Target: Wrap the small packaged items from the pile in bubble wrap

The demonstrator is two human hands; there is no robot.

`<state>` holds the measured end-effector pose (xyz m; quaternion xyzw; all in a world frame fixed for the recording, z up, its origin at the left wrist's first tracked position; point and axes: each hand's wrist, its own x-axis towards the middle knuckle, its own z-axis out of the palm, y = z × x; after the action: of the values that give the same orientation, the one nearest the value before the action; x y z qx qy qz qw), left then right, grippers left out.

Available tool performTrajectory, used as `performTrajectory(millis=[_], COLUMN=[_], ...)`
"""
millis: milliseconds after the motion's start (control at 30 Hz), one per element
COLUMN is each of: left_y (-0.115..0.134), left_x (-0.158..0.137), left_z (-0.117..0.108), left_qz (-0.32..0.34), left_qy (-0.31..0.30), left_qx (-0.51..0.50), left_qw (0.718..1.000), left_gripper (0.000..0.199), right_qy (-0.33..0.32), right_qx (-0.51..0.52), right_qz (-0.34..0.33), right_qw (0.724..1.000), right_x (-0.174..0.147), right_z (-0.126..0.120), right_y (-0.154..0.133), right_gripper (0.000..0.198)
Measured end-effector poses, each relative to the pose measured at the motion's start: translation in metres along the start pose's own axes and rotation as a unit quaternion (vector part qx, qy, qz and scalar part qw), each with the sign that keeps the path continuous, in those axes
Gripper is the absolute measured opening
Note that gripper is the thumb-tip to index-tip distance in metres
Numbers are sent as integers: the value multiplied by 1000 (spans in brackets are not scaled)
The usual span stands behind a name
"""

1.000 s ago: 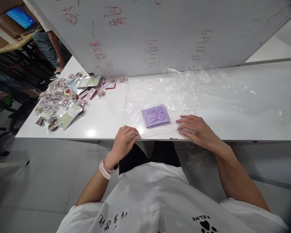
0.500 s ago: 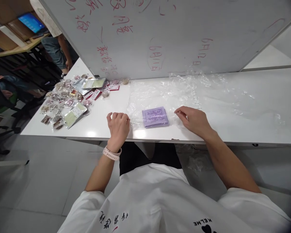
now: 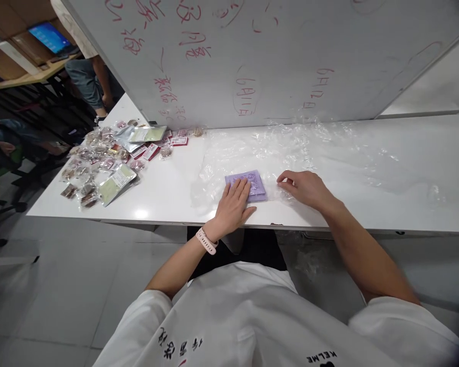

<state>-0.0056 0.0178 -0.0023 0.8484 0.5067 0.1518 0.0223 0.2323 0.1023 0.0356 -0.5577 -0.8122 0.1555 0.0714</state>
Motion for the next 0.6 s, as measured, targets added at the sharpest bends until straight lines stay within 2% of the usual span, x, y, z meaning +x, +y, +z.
performTrajectory(millis=[67, 167, 233, 267, 300, 367, 400, 433, 500, 600], left_y=[-8, -14, -15, -15, -16, -19, -21, -23, -27, -32], left_x=[6, 10, 13, 14, 16, 21, 24, 26, 31, 30], left_z=[-4, -9, -11, -11, -11, -12, -12, -13, -16, -20], left_qz=[-6, -9, -11, -14, -16, -20, -21, -20, -18, -13], left_qy=[-26, -40, -39, -36, -34, -37, -43, -49, -62, -66], left_qx=[-4, -18, -33, -40, -46, -51, -51, -50, -51, -68], left_qw=[1000, 999, 999, 998, 998, 998, 998, 997, 997, 995], left_gripper=[65, 59, 55, 54, 53, 53, 53, 54, 56, 55], right_qy=[31, 189, 264, 259, 222, 102, 43, -5, -56, -71], right_qx=[10, -30, -39, -27, -10, 19, 26, 29, 34, 55], right_qz=[1, 21, -16, -62, -120, -226, -254, -264, -260, -259], right_qw=[999, 981, 964, 964, 967, 969, 966, 964, 963, 962], right_x=[0, -9, -17, -19, -19, -11, -3, 7, 27, 41], right_z=[-11, -24, -27, -26, -22, -10, -2, 6, 18, 24], right_y=[8, 3, -11, -19, -27, -36, -37, -37, -32, -27], right_gripper=[25, 32, 35, 36, 38, 53, 66, 81, 101, 104])
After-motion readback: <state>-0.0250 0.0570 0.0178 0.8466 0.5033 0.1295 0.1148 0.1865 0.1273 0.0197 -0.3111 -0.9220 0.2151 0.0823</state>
